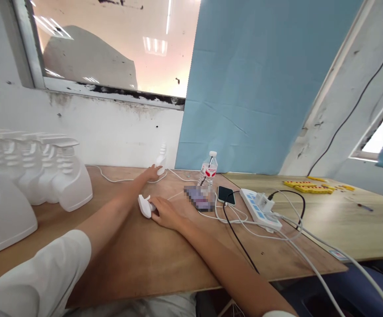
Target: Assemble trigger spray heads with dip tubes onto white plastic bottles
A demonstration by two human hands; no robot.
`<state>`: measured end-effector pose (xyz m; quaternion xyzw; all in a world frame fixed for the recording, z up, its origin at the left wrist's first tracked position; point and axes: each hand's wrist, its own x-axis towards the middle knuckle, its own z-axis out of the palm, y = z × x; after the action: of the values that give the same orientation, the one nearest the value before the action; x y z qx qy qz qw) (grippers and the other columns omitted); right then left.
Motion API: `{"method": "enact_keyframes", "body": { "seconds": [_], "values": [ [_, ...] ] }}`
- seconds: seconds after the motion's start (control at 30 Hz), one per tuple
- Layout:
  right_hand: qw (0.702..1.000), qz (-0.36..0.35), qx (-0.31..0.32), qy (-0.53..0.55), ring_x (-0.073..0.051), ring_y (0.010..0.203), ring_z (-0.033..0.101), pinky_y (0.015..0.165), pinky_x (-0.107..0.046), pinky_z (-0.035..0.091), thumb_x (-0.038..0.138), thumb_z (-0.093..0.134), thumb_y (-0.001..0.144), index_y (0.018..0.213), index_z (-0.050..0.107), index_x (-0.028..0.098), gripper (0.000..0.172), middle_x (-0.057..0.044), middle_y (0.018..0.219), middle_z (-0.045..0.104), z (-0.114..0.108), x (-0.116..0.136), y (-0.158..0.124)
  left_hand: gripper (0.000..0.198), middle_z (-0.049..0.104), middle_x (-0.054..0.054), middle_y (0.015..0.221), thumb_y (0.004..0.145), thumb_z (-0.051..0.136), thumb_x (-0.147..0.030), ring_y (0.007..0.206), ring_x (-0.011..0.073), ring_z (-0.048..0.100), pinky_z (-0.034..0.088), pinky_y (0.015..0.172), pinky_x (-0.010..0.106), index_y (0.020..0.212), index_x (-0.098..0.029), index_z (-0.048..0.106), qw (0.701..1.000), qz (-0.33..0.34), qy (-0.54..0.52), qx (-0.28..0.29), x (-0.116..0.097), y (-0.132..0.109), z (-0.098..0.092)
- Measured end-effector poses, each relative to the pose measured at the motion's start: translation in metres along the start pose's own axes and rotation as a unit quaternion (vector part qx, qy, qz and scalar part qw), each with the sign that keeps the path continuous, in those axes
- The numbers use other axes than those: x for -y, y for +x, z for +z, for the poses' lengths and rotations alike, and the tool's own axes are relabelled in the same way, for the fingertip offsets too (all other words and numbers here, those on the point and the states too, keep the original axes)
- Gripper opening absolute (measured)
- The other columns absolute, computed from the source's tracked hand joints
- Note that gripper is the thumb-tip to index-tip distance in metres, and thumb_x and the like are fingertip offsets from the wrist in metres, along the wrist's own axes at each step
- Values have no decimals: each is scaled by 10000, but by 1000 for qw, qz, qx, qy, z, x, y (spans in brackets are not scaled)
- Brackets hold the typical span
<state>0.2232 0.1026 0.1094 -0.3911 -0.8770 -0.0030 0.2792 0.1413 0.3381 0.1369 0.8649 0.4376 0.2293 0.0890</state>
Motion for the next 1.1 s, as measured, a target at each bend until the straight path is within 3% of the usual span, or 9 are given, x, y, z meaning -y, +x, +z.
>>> {"method": "enact_keyframes", "body": {
  "seconds": [0.17,0.3,0.4,0.5,0.6,0.73,0.8,0.9,1.1],
  "values": [
    [998,-4,-5,-67,-262,920,598,833,-412,461,178,564,793,1163,519,183,373,-128,1048,648,-12,0,-1,564,477,130,1216,734,631,-161,1133,249,512,372,1028,338,1283,-145,498,996,33,-77,-42,12,-15,-12],
    [986,15,-168,5,-228,834,609,756,-384,481,183,603,762,1175,482,195,430,-107,1001,648,-41,6,12,417,482,97,1138,810,555,-168,1086,227,519,380,1021,351,1224,-182,507,983,38,-130,-120,24,-56,-24],
    [930,25,-338,143,-181,772,626,718,-359,497,257,629,804,1183,412,223,438,-54,965,651,-83,17,35,345,491,79,1106,819,511,-129,1043,219,521,408,978,371,1156,-206,504,971,24,-167,-167,32,-99,-33],
    [858,-37,-444,254,-134,573,570,568,-298,465,349,599,837,1055,399,243,314,27,752,628,-137,33,63,301,507,52,1087,817,510,-135,985,198,532,445,909,361,1103,-227,479,961,17,-202,-187,37,-142,-39],
    [767,-115,-551,309,-133,515,505,435,-241,354,357,526,831,935,417,237,193,49,593,534,-182,50,84,230,521,14,963,795,541,-158,911,176,538,458,859,337,1004,-221,468,952,24,-247,-177,39,-180,-42],
    [702,-138,-598,362,-122,460,381,417,-240,259,339,361,879,900,468,219,162,38,551,440,-205,64,92,177,517,11,963,776,567,-197,931,164,534,464,847,313,881,-208,424,916,60,-370,-144,38,-218,-47],
    [693,-139,-599,376,-113,429,309,421,-248,233,334,318,894,911,483,211,206,41,541,416,-204,67,92,182,529,26,1022,776,579,-214,994,168,532,460,879,314,844,-204,411,907,67,-396,-129,34,-231,-51],
    [710,-142,-581,372,-109,417,272,428,-263,225,363,367,870,901,499,208,206,41,544,396,-200,66,91,209,535,42,1084,771,595,-241,1053,177,525,448,919,324,802,-200,392,902,64,-412,-112,29,-242,-57],
    [731,-118,-588,325,-117,424,244,440,-266,212,463,353,877,878,506,262,252,45,565,361,-209,61,82,190,527,24,1008,765,597,-231,1035,168,517,430,935,321,815,-203,417,896,81,-421,-114,30,-241,-56]
  ]
}}
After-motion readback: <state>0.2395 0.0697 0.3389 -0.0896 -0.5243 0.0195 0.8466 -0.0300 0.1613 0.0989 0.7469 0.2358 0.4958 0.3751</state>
